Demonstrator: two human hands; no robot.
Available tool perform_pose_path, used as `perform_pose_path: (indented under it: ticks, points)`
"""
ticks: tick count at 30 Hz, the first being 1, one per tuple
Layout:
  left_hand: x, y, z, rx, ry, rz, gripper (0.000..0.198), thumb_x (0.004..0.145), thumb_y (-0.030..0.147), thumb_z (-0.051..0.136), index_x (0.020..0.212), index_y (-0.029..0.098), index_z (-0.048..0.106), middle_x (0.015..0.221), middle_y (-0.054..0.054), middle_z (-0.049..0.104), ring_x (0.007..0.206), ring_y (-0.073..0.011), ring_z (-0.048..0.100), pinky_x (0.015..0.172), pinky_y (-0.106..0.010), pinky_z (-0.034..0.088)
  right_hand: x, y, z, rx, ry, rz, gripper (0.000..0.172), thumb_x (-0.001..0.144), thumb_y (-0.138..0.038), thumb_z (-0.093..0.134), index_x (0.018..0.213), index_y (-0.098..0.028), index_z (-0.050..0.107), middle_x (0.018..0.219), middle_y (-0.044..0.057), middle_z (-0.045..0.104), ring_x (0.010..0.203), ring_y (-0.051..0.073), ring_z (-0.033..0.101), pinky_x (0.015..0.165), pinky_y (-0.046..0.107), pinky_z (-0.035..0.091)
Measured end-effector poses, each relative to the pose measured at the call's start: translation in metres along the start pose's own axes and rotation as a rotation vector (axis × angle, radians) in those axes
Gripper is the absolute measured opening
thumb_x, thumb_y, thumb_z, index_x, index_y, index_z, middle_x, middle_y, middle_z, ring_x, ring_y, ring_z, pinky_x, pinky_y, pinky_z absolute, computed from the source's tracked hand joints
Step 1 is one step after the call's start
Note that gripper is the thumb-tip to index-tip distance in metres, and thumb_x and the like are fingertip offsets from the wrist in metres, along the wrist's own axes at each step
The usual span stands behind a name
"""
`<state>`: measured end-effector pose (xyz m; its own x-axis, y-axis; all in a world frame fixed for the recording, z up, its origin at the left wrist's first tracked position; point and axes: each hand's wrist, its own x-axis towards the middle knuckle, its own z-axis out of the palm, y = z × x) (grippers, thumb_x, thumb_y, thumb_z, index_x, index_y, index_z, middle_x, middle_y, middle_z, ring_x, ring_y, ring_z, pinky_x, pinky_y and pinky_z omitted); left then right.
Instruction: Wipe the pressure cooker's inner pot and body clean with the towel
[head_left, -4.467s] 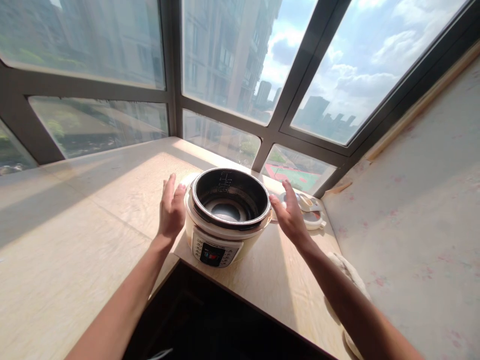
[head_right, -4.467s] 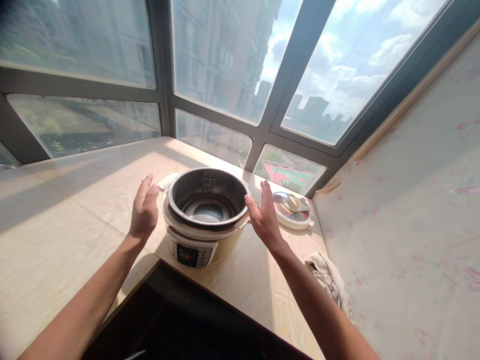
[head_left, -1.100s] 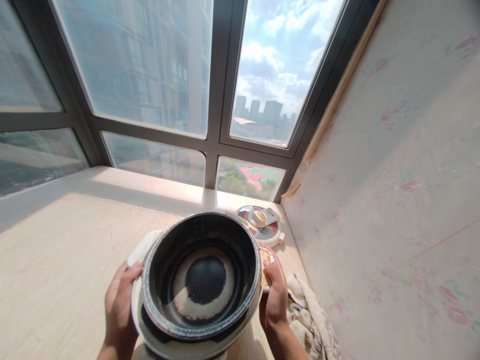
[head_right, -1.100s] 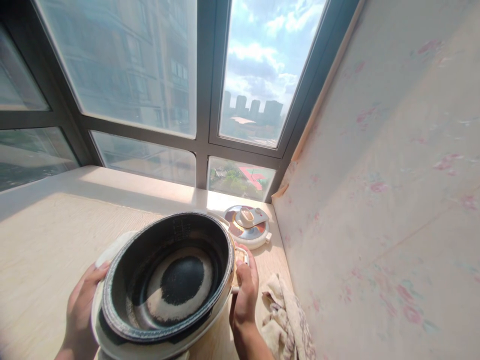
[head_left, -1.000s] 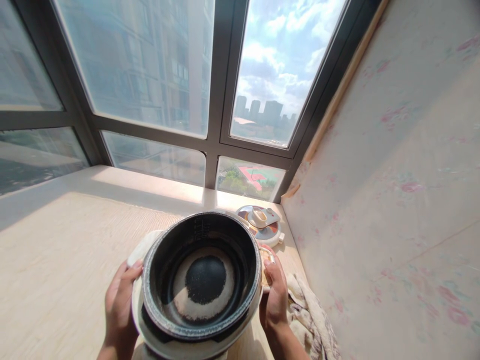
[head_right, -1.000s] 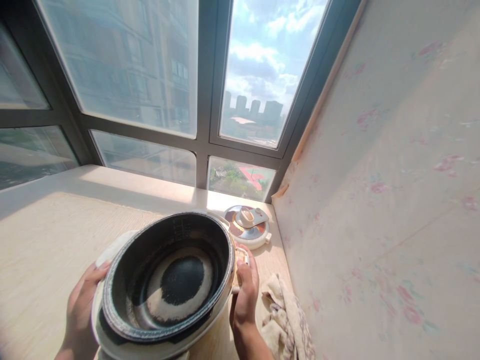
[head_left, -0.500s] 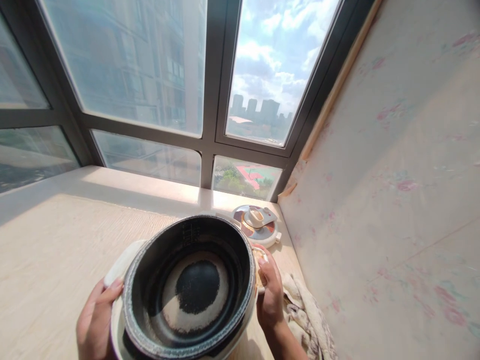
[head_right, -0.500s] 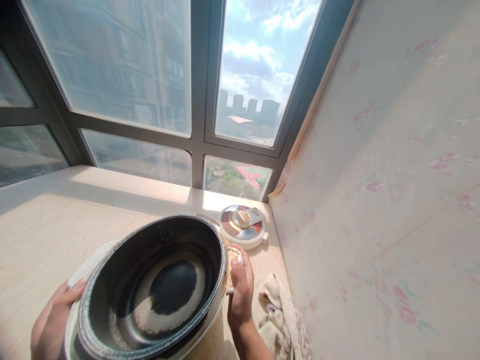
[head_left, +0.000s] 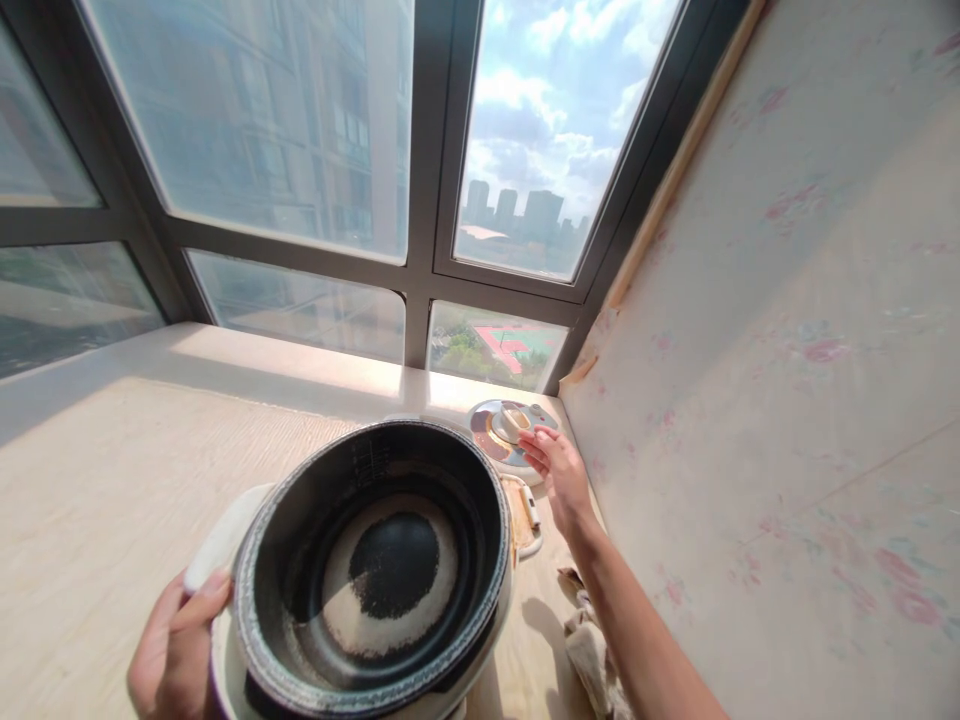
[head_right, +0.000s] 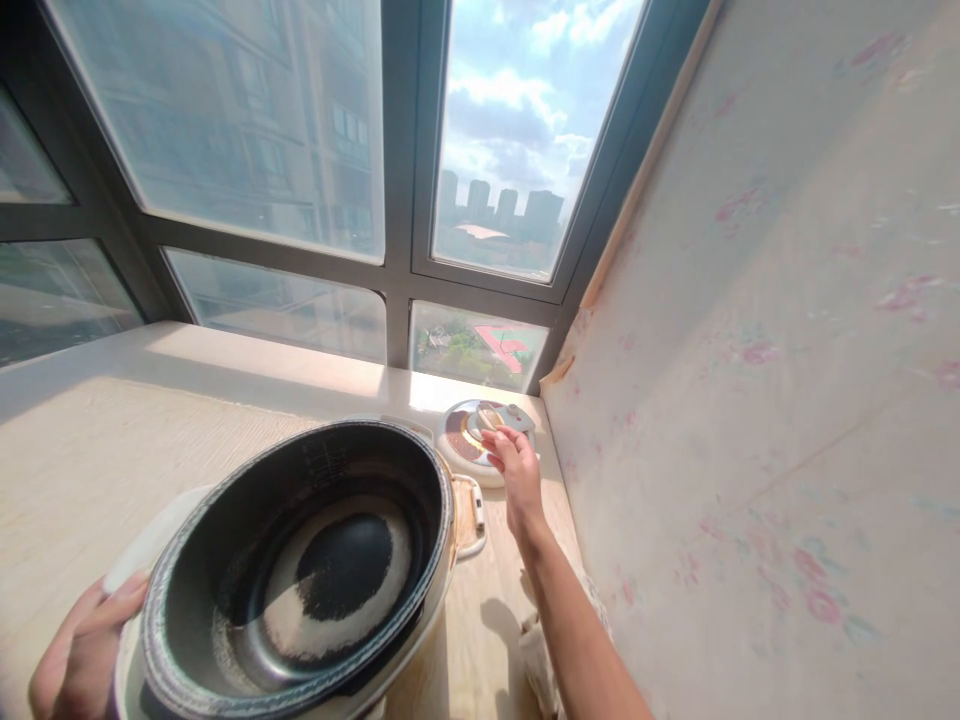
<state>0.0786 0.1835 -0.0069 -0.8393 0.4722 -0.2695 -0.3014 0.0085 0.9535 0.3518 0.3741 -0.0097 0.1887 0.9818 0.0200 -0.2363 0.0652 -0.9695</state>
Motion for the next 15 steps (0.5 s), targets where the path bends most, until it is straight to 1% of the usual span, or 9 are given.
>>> perform_pose_path:
  ticks: [1, 2, 4, 7, 10, 12, 15]
  points:
    - [-0.004, 0.003, 0.003, -0.013, 0.032, -0.004, 0.035, 0.058, 0.053, 0.073, 0.082, 0.029, 0.060, 0.070, 0.002, 0.055, 0.066, -0.0200, 0.052, 0.050, -0.031, 0.042, 0.017, 0.000, -0.001, -0.159, 0.038, -0.056, 0.047, 0.073, -0.046, 0.073, 0.108, -0.016, 0.064, 0.109, 0.012, 0.075, 0.104, 0.026, 0.069, 0.089, 0.036, 0.051]
    - [-0.007, 0.006, 0.006, -0.018, 0.039, -0.003, 0.034, 0.058, 0.052, 0.073, 0.080, 0.029, 0.060, 0.069, 0.002, 0.055, 0.066, -0.0196, 0.051, 0.049, -0.031, 0.041, 0.034, 0.001, -0.001, -0.373, 0.061, -0.114, 0.043, 0.077, -0.043, 0.067, 0.110, -0.016, 0.063, 0.109, 0.012, 0.075, 0.103, 0.025, 0.069, 0.088, 0.034, 0.052]
    - [-0.011, 0.010, 0.009, -0.024, 0.022, 0.010, 0.033, 0.059, 0.051, 0.071, 0.079, 0.028, 0.058, 0.067, 0.002, 0.053, 0.065, -0.0193, 0.050, 0.048, -0.030, 0.037, 0.064, 0.004, 0.001, -0.543, 0.084, -0.145, 0.041, 0.078, -0.034, 0.064, 0.113, -0.013, 0.063, 0.113, 0.014, 0.073, 0.104, 0.025, 0.068, 0.089, 0.034, 0.050]
    - [-0.013, 0.012, 0.011, -0.051, 0.020, 0.024, 0.038, 0.057, 0.051, 0.072, 0.080, 0.026, 0.057, 0.066, 0.002, 0.052, 0.062, -0.0176, 0.046, 0.047, -0.027, 0.035, 0.097, 0.008, 0.007, -0.785, 0.050, -0.172, 0.045, 0.080, -0.028, 0.064, 0.121, -0.012, 0.062, 0.126, 0.017, 0.067, 0.117, 0.028, 0.062, 0.100, 0.036, 0.044]
    - [-0.014, 0.012, 0.013, -0.080, 0.084, 0.017, 0.044, 0.053, 0.050, 0.075, 0.083, 0.023, 0.057, 0.064, 0.002, 0.052, 0.061, -0.0148, 0.044, 0.047, -0.023, 0.035, 0.116, 0.013, 0.016, -1.075, -0.037, -0.174, 0.046, 0.083, -0.030, 0.065, 0.125, -0.010, 0.062, 0.132, 0.021, 0.062, 0.127, 0.032, 0.056, 0.106, 0.039, 0.040]
    - [-0.015, 0.013, 0.014, -0.088, 0.122, 0.008, 0.046, 0.052, 0.051, 0.076, 0.084, 0.023, 0.058, 0.063, 0.002, 0.053, 0.062, -0.0144, 0.044, 0.047, -0.021, 0.035, 0.124, 0.018, 0.022, -1.255, -0.086, -0.160, 0.047, 0.087, -0.036, 0.064, 0.124, -0.008, 0.063, 0.130, 0.024, 0.062, 0.125, 0.035, 0.056, 0.104, 0.041, 0.041]
    - [-0.017, 0.014, 0.017, -0.084, 0.157, -0.014, 0.047, 0.052, 0.053, 0.077, 0.083, 0.023, 0.059, 0.066, 0.001, 0.055, 0.065, -0.0149, 0.044, 0.047, -0.022, 0.037, 0.131, 0.028, 0.030, -1.474, -0.119, -0.170, 0.049, 0.091, -0.044, 0.062, 0.123, -0.007, 0.065, 0.127, 0.025, 0.061, 0.126, 0.037, 0.054, 0.103, 0.044, 0.042]
